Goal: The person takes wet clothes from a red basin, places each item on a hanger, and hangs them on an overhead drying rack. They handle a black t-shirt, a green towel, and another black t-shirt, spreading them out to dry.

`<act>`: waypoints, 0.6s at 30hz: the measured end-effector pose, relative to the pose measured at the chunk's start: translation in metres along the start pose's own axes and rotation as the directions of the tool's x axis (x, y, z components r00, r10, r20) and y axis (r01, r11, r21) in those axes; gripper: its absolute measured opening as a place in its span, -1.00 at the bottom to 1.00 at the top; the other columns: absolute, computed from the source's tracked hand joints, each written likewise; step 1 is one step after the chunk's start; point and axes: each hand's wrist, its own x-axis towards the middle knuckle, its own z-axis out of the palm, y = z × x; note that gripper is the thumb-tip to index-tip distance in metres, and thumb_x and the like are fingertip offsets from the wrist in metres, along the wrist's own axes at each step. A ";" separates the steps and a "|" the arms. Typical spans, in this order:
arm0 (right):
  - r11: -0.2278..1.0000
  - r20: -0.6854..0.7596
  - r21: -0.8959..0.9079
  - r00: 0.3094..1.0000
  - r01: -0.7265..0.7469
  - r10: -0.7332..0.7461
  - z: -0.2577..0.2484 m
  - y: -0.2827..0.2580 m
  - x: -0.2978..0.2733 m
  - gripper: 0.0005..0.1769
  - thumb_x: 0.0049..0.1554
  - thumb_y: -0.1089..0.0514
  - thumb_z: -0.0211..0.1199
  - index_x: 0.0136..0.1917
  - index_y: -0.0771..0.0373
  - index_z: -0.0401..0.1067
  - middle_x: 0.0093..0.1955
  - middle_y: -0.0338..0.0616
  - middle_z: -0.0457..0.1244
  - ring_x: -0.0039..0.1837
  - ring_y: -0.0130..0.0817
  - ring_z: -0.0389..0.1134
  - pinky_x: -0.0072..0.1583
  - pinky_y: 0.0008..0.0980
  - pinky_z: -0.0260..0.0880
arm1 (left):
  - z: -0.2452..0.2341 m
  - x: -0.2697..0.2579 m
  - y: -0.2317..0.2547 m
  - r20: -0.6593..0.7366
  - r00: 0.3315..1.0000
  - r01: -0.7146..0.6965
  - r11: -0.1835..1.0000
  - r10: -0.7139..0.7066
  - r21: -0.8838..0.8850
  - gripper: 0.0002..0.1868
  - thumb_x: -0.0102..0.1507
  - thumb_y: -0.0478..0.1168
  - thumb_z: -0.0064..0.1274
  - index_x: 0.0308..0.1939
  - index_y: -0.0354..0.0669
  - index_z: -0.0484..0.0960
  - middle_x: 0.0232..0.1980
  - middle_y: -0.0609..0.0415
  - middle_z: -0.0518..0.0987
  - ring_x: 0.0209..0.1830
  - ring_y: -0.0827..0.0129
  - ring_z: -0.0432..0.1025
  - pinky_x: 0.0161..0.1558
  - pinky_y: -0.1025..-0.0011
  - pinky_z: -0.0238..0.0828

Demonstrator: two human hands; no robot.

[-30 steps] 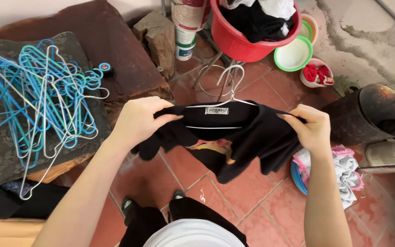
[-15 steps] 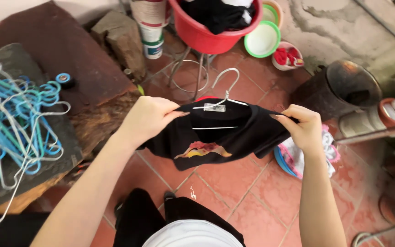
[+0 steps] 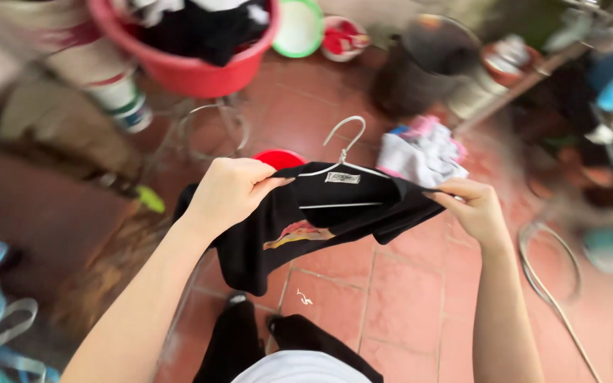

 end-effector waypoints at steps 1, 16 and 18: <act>1.000 -0.034 -0.018 0.999 -0.020 0.020 -0.001 -0.021 -0.004 -0.90 0.10 0.38 0.39 -0.06 0.34 0.61 -0.13 0.05 0.41 -0.03 -0.25 0.39 0.07 -0.17 0.41 | 0.003 0.008 -0.004 0.015 0.999 -0.030 0.999 0.031 -0.027 -0.74 0.34 -0.02 0.19 -0.41 0.04 0.59 -0.49 0.19 0.55 -0.40 0.29 0.54 -0.32 0.45 0.48; 0.825 -0.530 -0.283 0.797 -0.489 0.290 -0.010 -0.116 -0.162 -0.86 0.22 0.15 0.32 -0.16 0.22 0.52 -0.35 -0.12 0.23 -0.23 -0.30 0.29 -0.05 -0.25 0.35 | 0.101 0.140 0.011 0.265 0.877 -0.231 0.835 0.401 -0.499 -0.91 0.27 -0.12 0.26 -0.30 0.04 0.73 -0.34 0.24 0.69 -0.22 0.28 0.61 -0.17 0.43 0.54; 0.764 -0.622 -0.363 0.749 -0.534 0.228 -0.012 -0.126 -0.194 -0.85 0.25 0.12 0.29 -0.16 0.17 0.50 -0.34 -0.13 0.25 -0.26 -0.20 0.30 -0.06 -0.26 0.37 | 0.121 0.150 0.035 0.302 0.841 -0.232 0.804 0.449 -0.547 -0.94 0.27 -0.14 0.26 -0.27 0.03 0.75 -0.31 0.21 0.71 -0.20 0.26 0.61 -0.13 0.39 0.54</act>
